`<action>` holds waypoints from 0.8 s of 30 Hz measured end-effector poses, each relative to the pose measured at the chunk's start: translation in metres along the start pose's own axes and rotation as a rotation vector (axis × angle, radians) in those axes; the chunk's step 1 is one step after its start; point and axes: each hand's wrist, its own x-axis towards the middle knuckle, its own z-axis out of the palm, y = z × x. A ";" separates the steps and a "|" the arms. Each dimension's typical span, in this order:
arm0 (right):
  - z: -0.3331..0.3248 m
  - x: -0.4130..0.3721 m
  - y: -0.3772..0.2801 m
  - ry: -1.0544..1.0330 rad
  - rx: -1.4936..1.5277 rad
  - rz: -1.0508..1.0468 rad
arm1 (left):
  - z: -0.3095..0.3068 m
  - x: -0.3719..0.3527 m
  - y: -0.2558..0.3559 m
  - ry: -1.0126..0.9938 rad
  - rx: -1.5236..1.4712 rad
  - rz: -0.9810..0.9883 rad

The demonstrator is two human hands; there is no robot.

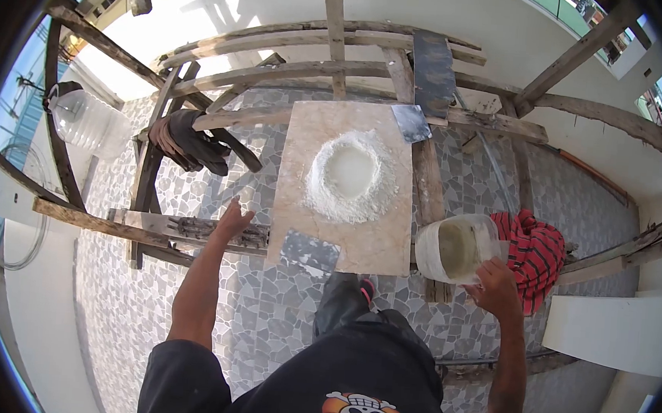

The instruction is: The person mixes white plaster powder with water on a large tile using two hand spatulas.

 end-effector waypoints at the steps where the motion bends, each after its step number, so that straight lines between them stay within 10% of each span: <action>1: 0.001 0.000 0.001 0.011 0.002 -0.009 | 0.001 0.001 -0.004 -0.009 -0.012 0.002; 24: 0.000 -0.005 0.000 0.028 -0.047 0.035 | 0.004 -0.022 0.022 0.364 0.064 0.022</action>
